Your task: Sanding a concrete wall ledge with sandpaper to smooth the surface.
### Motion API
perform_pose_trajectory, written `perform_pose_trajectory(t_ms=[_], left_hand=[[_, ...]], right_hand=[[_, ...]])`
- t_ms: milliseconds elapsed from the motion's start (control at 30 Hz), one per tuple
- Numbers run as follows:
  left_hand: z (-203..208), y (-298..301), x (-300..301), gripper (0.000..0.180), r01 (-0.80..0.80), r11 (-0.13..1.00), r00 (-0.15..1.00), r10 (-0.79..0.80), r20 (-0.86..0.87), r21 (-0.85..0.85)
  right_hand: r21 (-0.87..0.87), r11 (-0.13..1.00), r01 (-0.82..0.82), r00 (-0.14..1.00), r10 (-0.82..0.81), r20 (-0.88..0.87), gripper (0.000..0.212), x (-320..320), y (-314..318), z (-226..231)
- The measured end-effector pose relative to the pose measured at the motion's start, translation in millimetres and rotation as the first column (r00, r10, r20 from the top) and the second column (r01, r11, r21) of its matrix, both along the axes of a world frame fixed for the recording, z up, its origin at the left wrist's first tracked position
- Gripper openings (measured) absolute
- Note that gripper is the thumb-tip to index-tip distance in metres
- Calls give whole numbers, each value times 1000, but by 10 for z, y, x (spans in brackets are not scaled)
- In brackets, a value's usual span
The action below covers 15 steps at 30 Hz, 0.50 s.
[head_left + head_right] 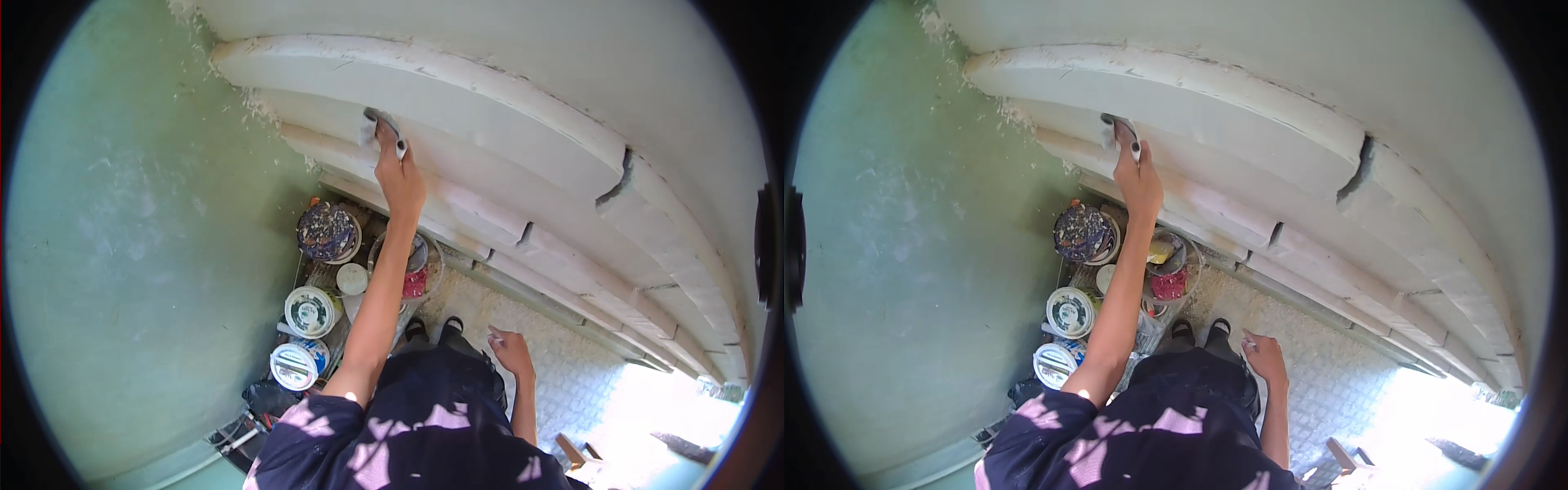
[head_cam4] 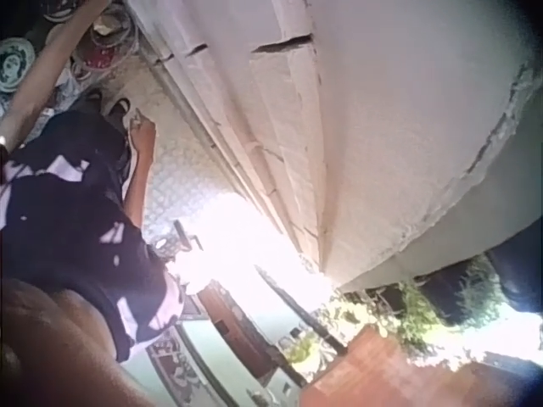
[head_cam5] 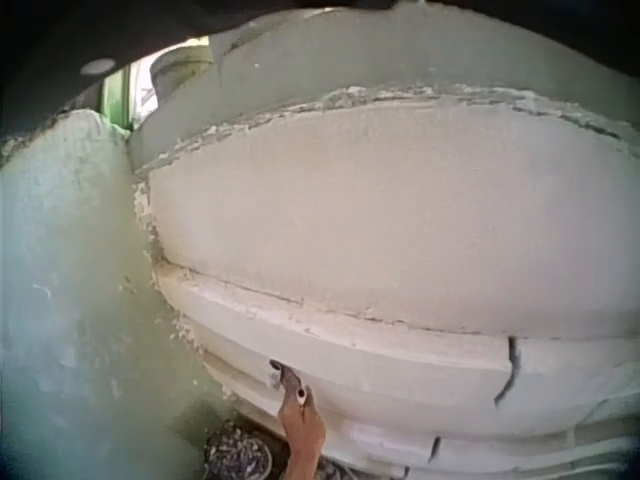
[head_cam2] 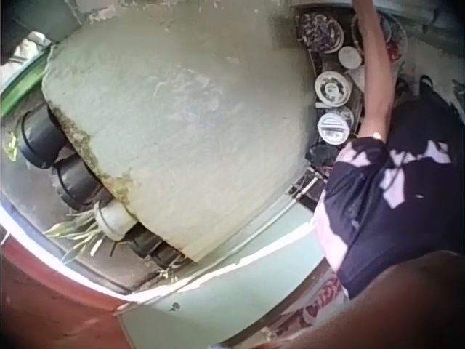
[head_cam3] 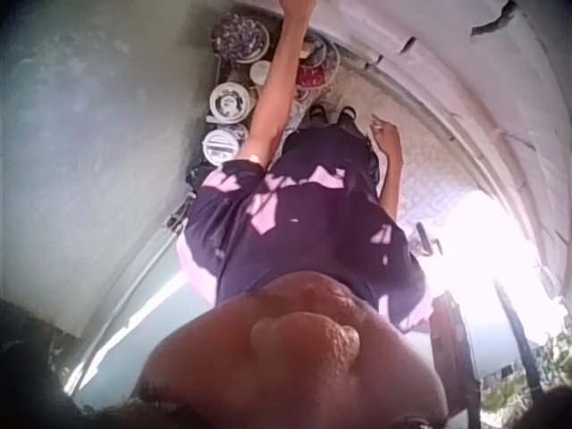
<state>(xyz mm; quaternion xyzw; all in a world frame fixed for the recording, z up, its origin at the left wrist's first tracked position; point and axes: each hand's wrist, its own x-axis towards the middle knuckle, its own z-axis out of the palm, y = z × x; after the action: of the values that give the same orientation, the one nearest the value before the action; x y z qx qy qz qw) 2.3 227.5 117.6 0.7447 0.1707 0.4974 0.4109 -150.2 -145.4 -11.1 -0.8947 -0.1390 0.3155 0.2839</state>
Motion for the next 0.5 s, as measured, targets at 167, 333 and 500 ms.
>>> perform_pose_trajectory(t_ms=[167,333,500], left_hand=[[289,-5,-152,53,76,937,957,-164,-237,-341],[75,28,-60,58,-40,997,998,43,-41,63],[157,65,-691,42,7,977,911,-94,-402,-212]], right_hand=[[63,998,10,1000,-11,17,40,-81,-34,40],[149,988,-44,995,30,93,40,86,170,190],[177,981,-80,981,46,190,38,164,337,563]])
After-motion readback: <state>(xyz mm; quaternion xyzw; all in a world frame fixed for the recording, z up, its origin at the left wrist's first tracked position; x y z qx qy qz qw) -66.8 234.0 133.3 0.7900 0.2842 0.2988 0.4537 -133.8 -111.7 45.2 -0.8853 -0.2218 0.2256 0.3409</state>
